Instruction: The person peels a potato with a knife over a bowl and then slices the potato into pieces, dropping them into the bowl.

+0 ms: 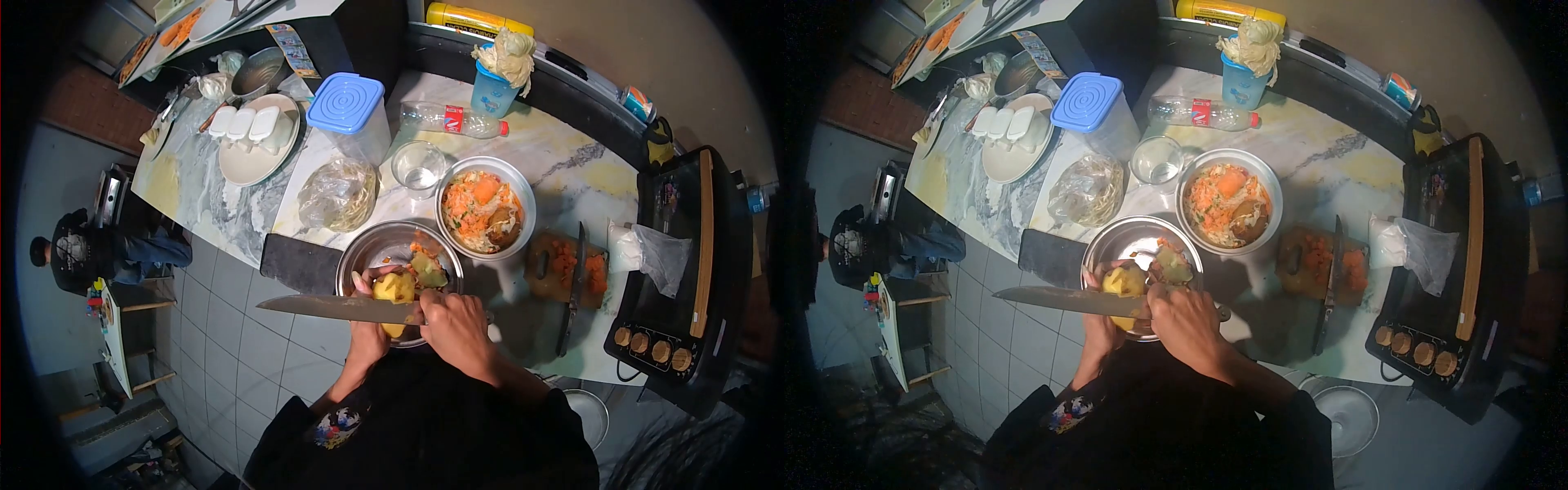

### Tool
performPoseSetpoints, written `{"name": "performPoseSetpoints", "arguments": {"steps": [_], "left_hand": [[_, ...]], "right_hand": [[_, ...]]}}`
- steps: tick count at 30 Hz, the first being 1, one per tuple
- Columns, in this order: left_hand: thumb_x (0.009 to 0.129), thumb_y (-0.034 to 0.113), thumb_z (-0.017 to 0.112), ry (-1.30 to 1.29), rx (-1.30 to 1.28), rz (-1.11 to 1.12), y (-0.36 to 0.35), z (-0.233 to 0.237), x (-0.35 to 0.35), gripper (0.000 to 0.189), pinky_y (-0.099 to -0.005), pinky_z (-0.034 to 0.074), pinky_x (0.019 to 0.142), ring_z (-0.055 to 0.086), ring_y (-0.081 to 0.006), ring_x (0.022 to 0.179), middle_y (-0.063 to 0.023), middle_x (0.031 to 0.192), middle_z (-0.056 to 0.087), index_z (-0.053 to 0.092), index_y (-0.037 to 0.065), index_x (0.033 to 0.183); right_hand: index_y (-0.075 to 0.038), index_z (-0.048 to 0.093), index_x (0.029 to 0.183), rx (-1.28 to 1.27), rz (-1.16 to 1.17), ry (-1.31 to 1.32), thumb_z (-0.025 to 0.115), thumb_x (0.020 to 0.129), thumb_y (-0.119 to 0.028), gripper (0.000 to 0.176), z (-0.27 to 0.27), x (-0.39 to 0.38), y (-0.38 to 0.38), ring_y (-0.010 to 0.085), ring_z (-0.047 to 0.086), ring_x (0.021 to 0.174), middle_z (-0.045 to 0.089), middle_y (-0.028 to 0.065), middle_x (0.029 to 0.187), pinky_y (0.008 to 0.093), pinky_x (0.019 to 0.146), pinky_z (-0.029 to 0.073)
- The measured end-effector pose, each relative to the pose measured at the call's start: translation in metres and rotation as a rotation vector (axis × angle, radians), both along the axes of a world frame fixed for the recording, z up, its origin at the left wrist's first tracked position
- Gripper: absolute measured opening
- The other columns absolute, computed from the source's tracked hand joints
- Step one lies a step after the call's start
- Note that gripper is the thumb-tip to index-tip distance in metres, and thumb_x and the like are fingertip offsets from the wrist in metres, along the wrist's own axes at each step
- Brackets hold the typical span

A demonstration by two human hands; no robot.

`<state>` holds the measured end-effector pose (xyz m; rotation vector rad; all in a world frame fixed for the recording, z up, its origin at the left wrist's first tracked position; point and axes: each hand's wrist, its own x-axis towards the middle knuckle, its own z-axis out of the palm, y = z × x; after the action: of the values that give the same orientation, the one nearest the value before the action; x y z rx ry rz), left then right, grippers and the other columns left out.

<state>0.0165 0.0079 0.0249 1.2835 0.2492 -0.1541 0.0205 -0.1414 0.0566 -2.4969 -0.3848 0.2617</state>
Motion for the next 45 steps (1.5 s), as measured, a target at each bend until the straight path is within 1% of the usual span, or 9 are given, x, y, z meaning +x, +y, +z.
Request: {"name": "performPoseSetpoints", "arguments": {"steps": [11, 14, 16, 27, 38, 41, 43, 44, 45], "left_hand": [[0.102, 0.055, 0.022, 0.031, -0.098, -0.055, -0.001, 0.009, -0.002, 0.061, -0.0299, 0.049, 0.085, 0.059, -0.0164, 0.098, -0.0096, 0.110, 0.059, 0.049, 0.003, 0.120], [0.103, 0.051, 0.018, 0.044, -0.129, -0.042, 0.001, 0.008, -0.004, 0.062, -0.0296, 0.046, 0.091, 0.057, -0.0168, 0.103, -0.0122, 0.114, 0.058, 0.050, 0.000, 0.120], [0.101, 0.057, 0.024, 0.069, -0.156, -0.020, 0.002, 0.012, -0.004, 0.062, -0.0308, 0.050, 0.087, 0.059, -0.0174, 0.100, -0.0099, 0.113, 0.058, 0.049, 0.003, 0.120], [0.100, 0.056, 0.026, 0.024, 0.062, -0.080, 0.001, -0.004, -0.011, 0.062, -0.0312, 0.050, 0.088, 0.059, -0.0179, 0.102, -0.0101, 0.114, 0.057, 0.048, 0.003, 0.121], [0.101, 0.055, 0.028, 0.030, -0.069, 0.059, 0.001, 0.008, -0.003, 0.060, -0.0304, 0.049, 0.089, 0.058, -0.0173, 0.104, -0.0106, 0.116, 0.057, 0.047, 0.003, 0.124], [0.102, 0.051, 0.029, -0.024, 0.178, 0.003, 0.006, -0.011, -0.008, 0.056, -0.0306, 0.048, 0.089, 0.058, -0.0177, 0.104, -0.0106, 0.116, 0.057, 0.047, 0.004, 0.125], [0.104, 0.043, 0.029, -0.327, 0.703, -0.038, 0.001, -0.019, -0.012, 0.049, -0.0307, 0.048, 0.090, 0.059, -0.0186, 0.104, -0.0111, 0.116, 0.057, 0.047, 0.003, 0.126], [0.104, 0.043, 0.029, -0.330, 0.704, -0.038, -0.001, -0.018, -0.012, 0.049, -0.0307, 0.048, 0.090, 0.059, -0.0186, 0.104, -0.0111, 0.116, 0.057, 0.047, 0.003, 0.126], [0.104, 0.040, 0.030, -0.197, 0.442, 0.002, -0.003, -0.016, -0.014, 0.047, -0.0312, 0.047, 0.092, 0.058, -0.0190, 0.106, -0.0116, 0.117, 0.056, 0.047, 0.002, 0.125]], "right_hand": [[-0.003, 0.054, 0.079, -0.017, 0.026, -0.089, 0.067, 0.070, -0.003, 0.016, -0.005, -0.003, -0.005, 0.0325, 0.066, 0.062, 0.064, 0.0133, 0.068, 0.0442, 0.057, 0.051], [-0.003, 0.054, 0.079, -0.001, 0.044, -0.112, 0.066, 0.070, -0.003, 0.015, -0.007, -0.003, -0.009, 0.0322, 0.066, 0.062, 0.064, 0.0131, 0.068, 0.0433, 0.057, 0.051], [-0.003, 0.054, 0.079, 0.014, 0.045, -0.123, 0.066, 0.071, -0.003, 0.014, -0.010, 0.001, -0.014, 0.0323, 0.065, 0.061, 0.064, 0.0130, 0.068, 0.0422, 0.057, 0.051], [-0.001, 0.053, 0.082, -0.032, 0.050, -0.147, 0.063, 0.074, -0.003, 0.013, -0.001, 0.004, -0.006, 0.0342, 0.065, 0.063, 0.063, 0.0158, 0.067, 0.0442, 0.059, 0.051], [-0.002, 0.051, 0.083, 0.051, -0.014, -0.190, 0.064, 0.073, -0.002, 0.017, -0.011, 0.010, -0.007, 0.0346, 0.065, 0.064, 0.063, 0.0145, 0.071, 0.0441, 0.057, 0.051], [-0.001, 0.051, 0.084, 0.037, -0.019, -0.172, 0.063, 0.073, -0.001, 0.016, -0.010, 0.011, -0.002, 0.0348, 0.065, 0.064, 0.063, 0.0150, 0.071, 0.0446, 0.056, 0.050], [-0.001, 0.051, 0.084, -0.027, -0.018, -0.198, 0.061, 0.074, 0.000, 0.014, -0.005, 0.012, 0.004, 0.0355, 0.064, 0.063, 0.063, 0.0151, 0.070, 0.0451, 0.056, 0.050], [-0.001, 0.051, 0.084, -0.027, -0.019, -0.200, 0.061, 0.074, 0.000, 0.014, -0.004, 0.013, 0.003, 0.0355, 0.064, 0.063, 0.063, 0.0151, 0.070, 0.0451, 0.056, 0.050], [-0.001, 0.051, 0.084, -0.001, -0.007, -0.208, 0.060, 0.074, 0.001, 0.014, -0.003, 0.012, 0.002, 0.0360, 0.064, 0.063, 0.063, 0.0155, 0.069, 0.0453, 0.056, 0.050]]}}
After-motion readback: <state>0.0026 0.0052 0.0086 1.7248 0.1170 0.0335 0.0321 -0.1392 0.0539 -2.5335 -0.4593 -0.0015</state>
